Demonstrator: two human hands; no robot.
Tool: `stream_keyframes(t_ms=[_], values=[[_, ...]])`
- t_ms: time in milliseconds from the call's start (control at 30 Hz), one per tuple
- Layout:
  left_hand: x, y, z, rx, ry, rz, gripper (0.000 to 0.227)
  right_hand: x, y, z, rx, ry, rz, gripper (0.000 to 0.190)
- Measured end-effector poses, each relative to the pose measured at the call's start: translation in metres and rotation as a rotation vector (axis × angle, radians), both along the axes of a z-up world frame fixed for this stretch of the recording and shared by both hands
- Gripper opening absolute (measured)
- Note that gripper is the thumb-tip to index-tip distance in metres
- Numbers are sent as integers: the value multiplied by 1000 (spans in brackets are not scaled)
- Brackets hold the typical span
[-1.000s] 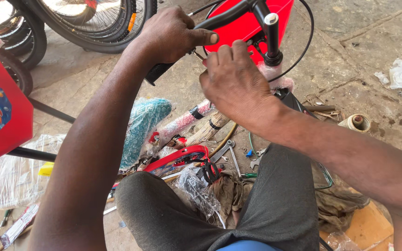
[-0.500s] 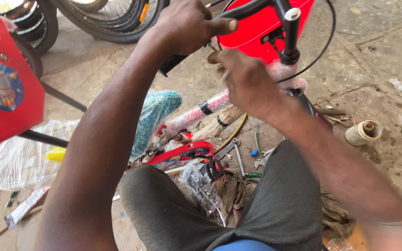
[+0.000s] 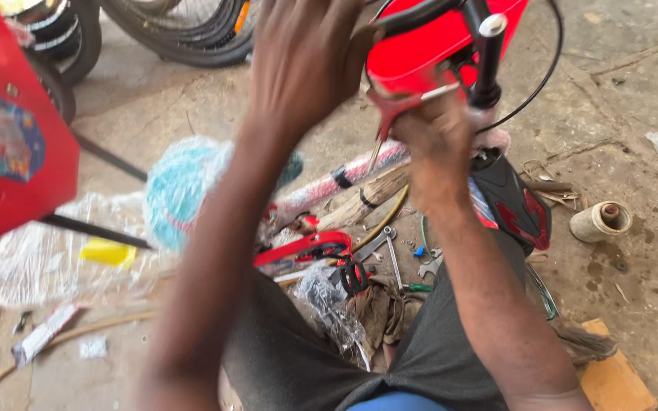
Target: The person assembles a red bicycle by attaching the rear pedal crank and tightening the handlebar grip. They use a wrench to secure the pedal and an Allen key to fasten the grip on the handlebar.
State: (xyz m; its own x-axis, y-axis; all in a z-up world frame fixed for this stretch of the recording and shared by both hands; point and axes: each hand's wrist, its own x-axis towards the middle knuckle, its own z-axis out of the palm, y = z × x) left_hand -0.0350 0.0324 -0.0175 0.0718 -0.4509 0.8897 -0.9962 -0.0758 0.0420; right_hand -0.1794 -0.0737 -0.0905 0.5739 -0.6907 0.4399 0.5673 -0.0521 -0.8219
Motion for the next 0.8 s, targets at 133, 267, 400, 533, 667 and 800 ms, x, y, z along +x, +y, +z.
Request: stream_keyframes(t_ms=[133, 267, 400, 533, 667, 800], values=[[-73, 15, -75, -495, 478, -202, 7, -12, 13, -1, 306, 5, 345, 42], [-61, -11, -95, -791, 1694, -662, 20, -24, 22, 19, 273, 19, 382, 36], [-50, -17, -89, -680, 1712, -736, 25, -11, 22, 28, 39, 181, 238, 32], [-45, -26, -98, -706, 1589, -699, 21, -21, 22, 23, -512, 217, 220, 36], [-36, -41, -107, -812, 1535, -812, 14, -29, 39, 2, -393, 176, 69, 30], [-22, -40, -113, -570, 1421, -634, 11, -18, 15, 12, -84, 310, -6, 30]])
